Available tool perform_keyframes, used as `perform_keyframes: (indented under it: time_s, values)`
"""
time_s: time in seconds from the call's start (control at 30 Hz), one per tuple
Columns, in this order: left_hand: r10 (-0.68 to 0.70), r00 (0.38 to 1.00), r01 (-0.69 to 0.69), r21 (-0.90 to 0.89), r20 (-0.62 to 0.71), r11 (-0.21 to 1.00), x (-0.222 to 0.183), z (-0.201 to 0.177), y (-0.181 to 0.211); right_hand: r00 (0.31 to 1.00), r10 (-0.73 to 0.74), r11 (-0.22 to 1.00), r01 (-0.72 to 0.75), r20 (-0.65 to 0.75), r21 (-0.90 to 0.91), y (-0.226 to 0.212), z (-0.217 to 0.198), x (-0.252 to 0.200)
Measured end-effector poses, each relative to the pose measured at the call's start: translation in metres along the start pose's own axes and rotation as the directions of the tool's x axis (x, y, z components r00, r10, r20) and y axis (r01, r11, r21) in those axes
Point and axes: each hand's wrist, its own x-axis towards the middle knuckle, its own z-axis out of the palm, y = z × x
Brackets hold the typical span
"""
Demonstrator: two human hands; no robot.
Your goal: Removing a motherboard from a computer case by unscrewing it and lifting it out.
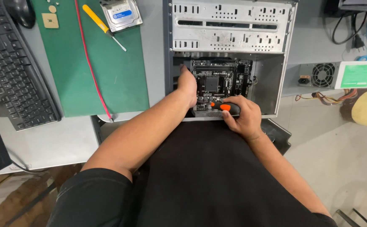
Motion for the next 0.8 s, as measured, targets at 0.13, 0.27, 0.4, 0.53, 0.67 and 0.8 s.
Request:
perform_keyframes:
  time_s: [0.13,0.27,0.4,0.53,0.67,0.8]
  values:
    - [0.014,1.000,-0.014,-0.005,0.021,1.000,0.003,0.001,-0.002,0.998,-0.046,0.998,0.047,0.037,-0.042,-0.006,-0.002,0.004]
    - [0.064,0.998,-0.064,-0.009,0.029,0.998,-0.004,0.001,-0.002,0.993,-0.090,0.996,0.092,0.081,-0.020,-0.014,-0.005,0.009]
    - [0.094,0.994,-0.093,-0.020,0.051,0.995,0.002,0.005,-0.003,0.993,-0.090,0.995,0.093,0.079,-0.045,-0.008,-0.001,0.008]
    - [0.172,0.983,-0.177,0.090,0.058,0.980,0.019,0.019,0.009,0.993,-0.088,0.996,0.090,0.075,-0.025,-0.008,0.002,0.010]
    - [0.244,0.969,-0.228,0.280,-0.025,0.933,-0.010,0.025,0.021,0.997,-0.069,0.997,0.071,0.041,-0.033,0.001,0.004,0.003]
    - [0.272,0.962,-0.250,0.315,-0.026,0.915,0.017,0.021,0.011,0.997,-0.067,0.997,0.068,0.035,-0.041,0.001,0.006,0.006]
